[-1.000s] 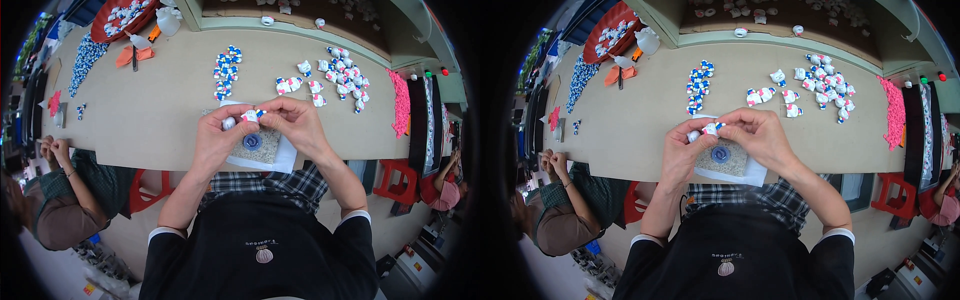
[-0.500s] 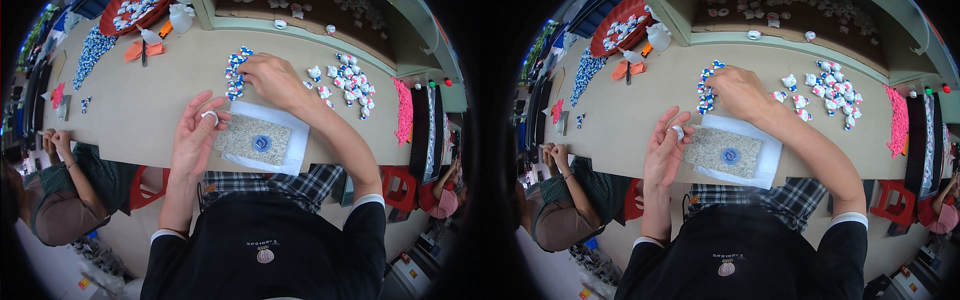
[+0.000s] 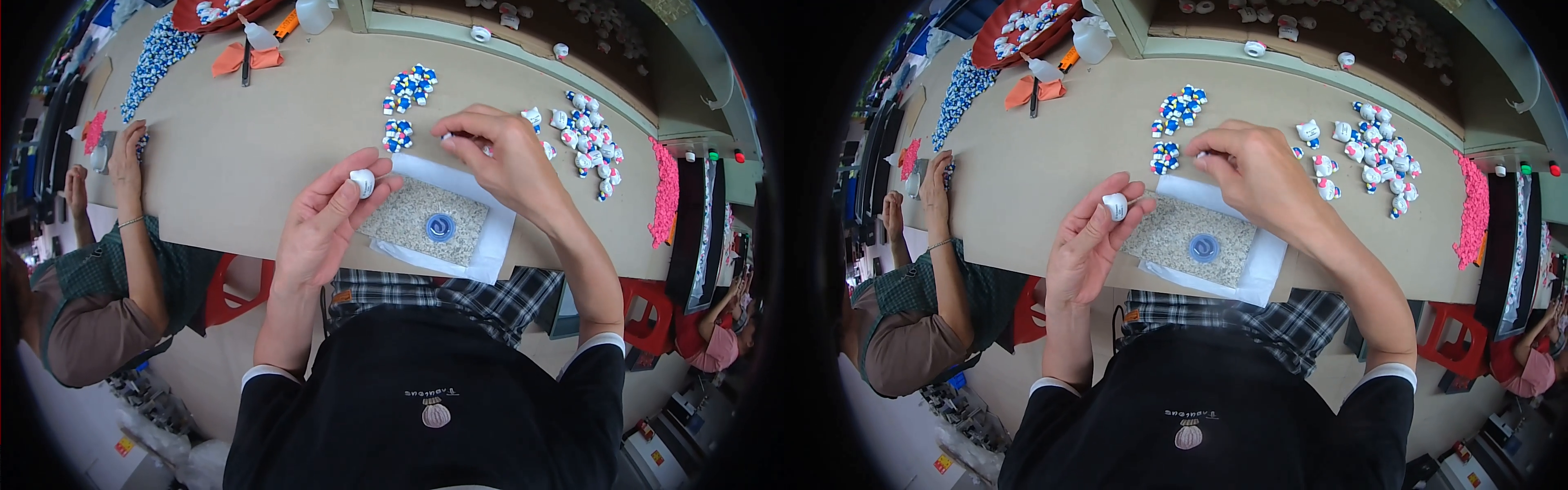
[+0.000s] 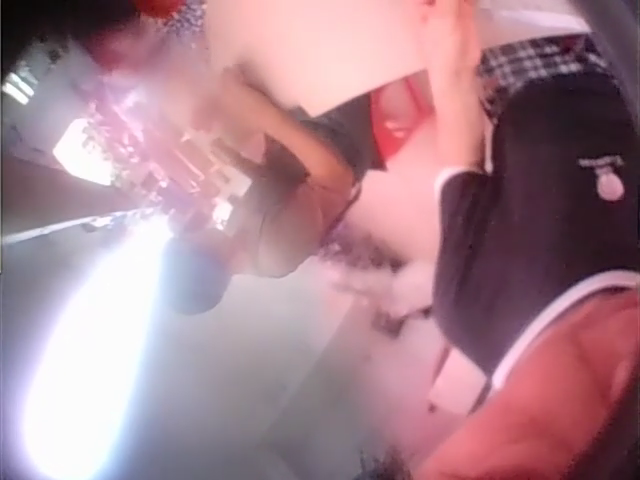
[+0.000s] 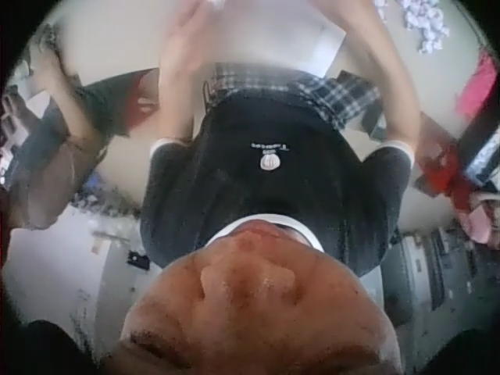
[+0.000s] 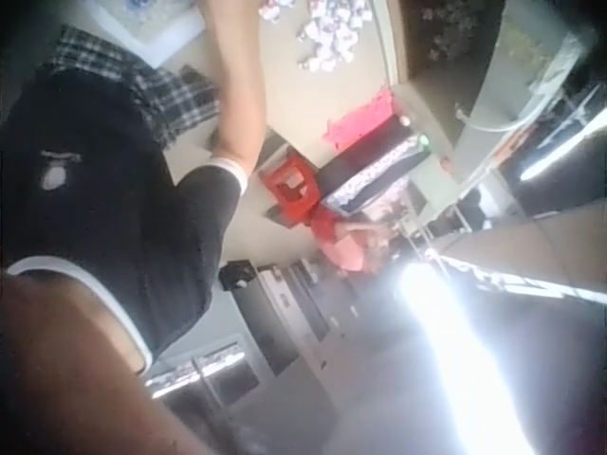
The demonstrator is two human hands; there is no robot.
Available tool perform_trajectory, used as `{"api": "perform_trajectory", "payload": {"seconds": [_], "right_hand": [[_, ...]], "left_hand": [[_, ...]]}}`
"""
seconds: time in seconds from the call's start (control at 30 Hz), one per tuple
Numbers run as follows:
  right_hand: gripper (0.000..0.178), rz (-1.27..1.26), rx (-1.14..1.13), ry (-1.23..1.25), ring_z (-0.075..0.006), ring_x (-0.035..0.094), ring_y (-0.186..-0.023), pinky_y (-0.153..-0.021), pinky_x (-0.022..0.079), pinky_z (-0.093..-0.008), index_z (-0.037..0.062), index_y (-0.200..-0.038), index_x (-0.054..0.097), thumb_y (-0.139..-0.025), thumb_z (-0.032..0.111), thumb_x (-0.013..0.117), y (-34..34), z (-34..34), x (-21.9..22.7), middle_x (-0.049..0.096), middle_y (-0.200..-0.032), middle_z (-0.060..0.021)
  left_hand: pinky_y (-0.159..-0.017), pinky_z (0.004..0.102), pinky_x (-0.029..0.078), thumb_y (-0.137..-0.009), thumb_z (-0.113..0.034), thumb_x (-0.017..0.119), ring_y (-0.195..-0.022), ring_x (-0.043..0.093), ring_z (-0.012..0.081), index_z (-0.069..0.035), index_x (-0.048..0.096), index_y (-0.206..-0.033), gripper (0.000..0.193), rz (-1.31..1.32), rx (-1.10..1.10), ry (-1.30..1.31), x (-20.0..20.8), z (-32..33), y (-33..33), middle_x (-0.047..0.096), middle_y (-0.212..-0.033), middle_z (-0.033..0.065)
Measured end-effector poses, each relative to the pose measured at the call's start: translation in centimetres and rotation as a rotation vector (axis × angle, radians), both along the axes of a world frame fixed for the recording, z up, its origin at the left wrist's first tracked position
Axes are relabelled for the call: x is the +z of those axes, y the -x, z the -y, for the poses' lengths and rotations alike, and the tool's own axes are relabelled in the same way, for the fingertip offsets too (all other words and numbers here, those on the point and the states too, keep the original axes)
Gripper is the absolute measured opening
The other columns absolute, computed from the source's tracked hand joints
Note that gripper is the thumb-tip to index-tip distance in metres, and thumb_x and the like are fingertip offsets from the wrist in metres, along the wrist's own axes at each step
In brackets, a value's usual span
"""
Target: The person assembles toy figurines by dipping small component parts into adhesive in a cap container and attaching them to figurine bodies by hand, placing the assembled figurines into a pile and refilling adhesive with a squeeze bottle.
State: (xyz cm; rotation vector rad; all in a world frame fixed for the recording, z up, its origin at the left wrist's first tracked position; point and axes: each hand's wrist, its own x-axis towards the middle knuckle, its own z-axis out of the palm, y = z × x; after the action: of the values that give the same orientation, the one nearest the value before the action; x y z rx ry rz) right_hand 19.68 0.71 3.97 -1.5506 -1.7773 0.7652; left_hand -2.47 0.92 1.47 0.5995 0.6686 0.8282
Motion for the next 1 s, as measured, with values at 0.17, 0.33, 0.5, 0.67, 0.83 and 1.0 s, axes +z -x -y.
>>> {"api": "perform_trajectory", "payload": {"seconds": [0.17,0.33,0.5,0.67,0.83,1.0], "right_hand": [[0.013,-0.109,0.126,0.077,-0.0255,0.059,-0.066,-0.06,0.047,-0.0323,-0.0019,-0.087,0.065,-0.076,0.003,0.061,0.1,3.7,0.1,0.061,-0.08,-0.0129],[0.014,-0.089,0.209,0.065,-0.0258,0.057,-0.072,-0.064,0.047,-0.0342,-0.0008,-0.086,0.065,-0.073,0.003,0.062,0.5,5.6,-1.0,0.058,-0.077,-0.0117],[0.017,0.2,0.309,0.059,-0.023,0.058,-0.076,-0.067,0.049,-0.0336,0.0001,-0.089,0.066,-0.072,0.002,0.064,0.7,6.4,-0.8,0.059,-0.079,-0.0105],[0.017,0.169,0.285,0.018,-0.0248,0.058,-0.074,-0.065,0.048,-0.0337,-0.0007,-0.088,0.065,-0.071,0.001,0.064,1.4,6.3,-1.1,0.059,-0.079,-0.0113],[0.014,0.2,0.226,-0.07,-0.0262,0.057,-0.072,-0.063,0.048,-0.0339,-0.001,-0.085,0.065,-0.071,0.001,0.064,1.9,6.7,-1.0,0.059,-0.077,-0.0114],[0.013,-0.08,0.026,0.224,-0.016,0.059,-0.07,-0.062,0.047,-0.0274,-0.0019,-0.086,0.067,-0.076,0.005,0.065,1.4,6.5,-0.3,0.061,-0.074,-0.0089]], "left_hand": [[-0.071,0.023,0.045,-0.088,-0.01,0.054,-0.091,0.057,0.0163,0.0,0.051,-0.12,0.033,-0.103,-0.047,-0.155,-1.0,0.1,0.7,0.057,-0.113,0.0117],[-0.07,0.0232,0.047,-0.09,-0.011,0.052,-0.087,0.058,0.0151,0.001,0.052,-0.117,0.029,-0.015,-0.004,-0.095,-1.1,0.2,0.1,0.058,-0.111,0.0122],[-0.073,0.024,0.049,-0.091,-0.011,0.05,-0.084,0.06,0.0156,0.001,0.052,-0.117,0.029,0.036,-0.052,-0.048,-1.5,0.2,0.9,0.057,-0.113,0.0138],[-0.08,0.0282,0.049,-0.087,-0.005,0.055,-0.091,0.06,0.0187,0.002,0.053,-0.116,0.03,-0.007,0.065,-0.098,-1.1,0.7,0.2,0.056,-0.113,0.0148],[-0.083,0.0298,0.048,-0.08,0.003,0.06,-0.094,0.06,0.0206,0.002,0.054,-0.113,0.034,-0.036,0.045,-0.143,-1.4,0.8,-0.3,0.059,-0.107,0.0143],[-0.083,0.0291,0.049,-0.075,0.007,0.063,-0.093,0.06,0.0185,0.003,0.056,-0.109,0.035,-0.036,-0.03,-0.172,-1.0,1.4,-1.0,0.062,-0.099,0.013]]}}
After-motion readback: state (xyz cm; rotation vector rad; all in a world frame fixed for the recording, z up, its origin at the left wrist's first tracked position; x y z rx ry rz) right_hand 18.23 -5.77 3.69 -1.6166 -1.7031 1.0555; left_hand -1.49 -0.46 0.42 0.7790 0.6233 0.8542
